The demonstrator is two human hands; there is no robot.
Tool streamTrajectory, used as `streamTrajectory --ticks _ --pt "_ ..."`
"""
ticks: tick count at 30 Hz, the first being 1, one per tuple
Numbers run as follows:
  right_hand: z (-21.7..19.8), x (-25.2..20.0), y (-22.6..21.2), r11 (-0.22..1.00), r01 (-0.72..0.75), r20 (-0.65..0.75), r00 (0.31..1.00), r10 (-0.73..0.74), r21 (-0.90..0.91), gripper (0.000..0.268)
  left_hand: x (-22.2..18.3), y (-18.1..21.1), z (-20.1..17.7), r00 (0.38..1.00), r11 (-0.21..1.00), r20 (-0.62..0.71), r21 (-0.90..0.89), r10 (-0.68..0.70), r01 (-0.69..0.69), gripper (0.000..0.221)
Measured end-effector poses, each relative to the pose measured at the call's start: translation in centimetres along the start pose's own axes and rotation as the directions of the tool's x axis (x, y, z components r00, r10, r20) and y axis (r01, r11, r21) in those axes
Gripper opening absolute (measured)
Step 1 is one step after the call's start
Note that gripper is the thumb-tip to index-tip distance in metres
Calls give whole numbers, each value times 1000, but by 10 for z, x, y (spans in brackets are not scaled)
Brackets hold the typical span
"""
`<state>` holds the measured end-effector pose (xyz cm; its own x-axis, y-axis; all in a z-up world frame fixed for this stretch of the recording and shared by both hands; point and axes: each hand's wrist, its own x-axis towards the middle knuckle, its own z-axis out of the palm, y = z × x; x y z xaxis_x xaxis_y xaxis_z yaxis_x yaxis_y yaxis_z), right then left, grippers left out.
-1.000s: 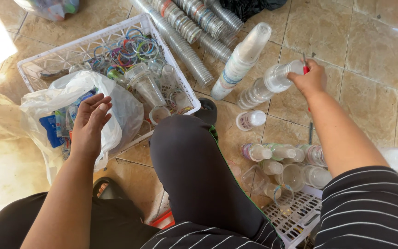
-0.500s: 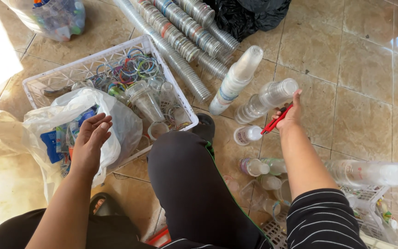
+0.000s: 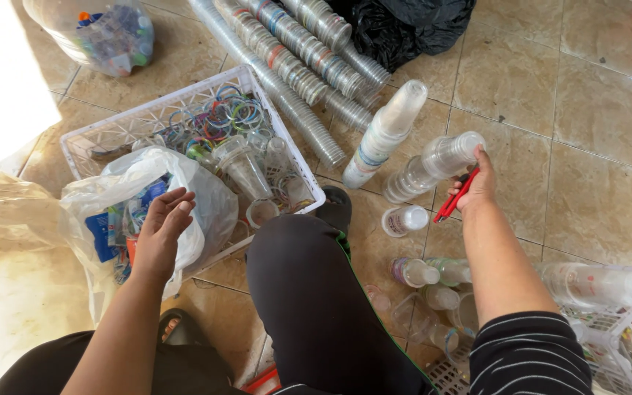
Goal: The person sits on the floor and uses a red utility knife to cut the tops off clear plastic bottles. They remove the bottles from a white plastic bag, cut them, and place the cut pieces into a white basket or onto the floor.
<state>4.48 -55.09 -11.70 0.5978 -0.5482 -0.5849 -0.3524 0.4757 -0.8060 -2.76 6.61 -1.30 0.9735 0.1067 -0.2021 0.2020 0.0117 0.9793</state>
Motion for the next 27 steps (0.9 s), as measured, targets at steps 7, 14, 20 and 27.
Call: streamTrajectory --ticks 7,14,20,27 --pt "-4 0 -3 1000 16 20 1000 -16 9 85 -2 2 -1 1000 1000 1 9 -15 15 55" --pt "-9 2 -18 999 32 66 997 -34 36 76 1 -1 0 1000 1000 23 7 -8 8 56" --pt "-9 -84 -42 973 111 121 983 -137 201 63 -2 9 1 998 999 42 -12 -43 44 52" --pt "-23 -125 7 983 58 211 973 -95 176 56 -1 6 0 998 1000 58 17 3 -4 54"
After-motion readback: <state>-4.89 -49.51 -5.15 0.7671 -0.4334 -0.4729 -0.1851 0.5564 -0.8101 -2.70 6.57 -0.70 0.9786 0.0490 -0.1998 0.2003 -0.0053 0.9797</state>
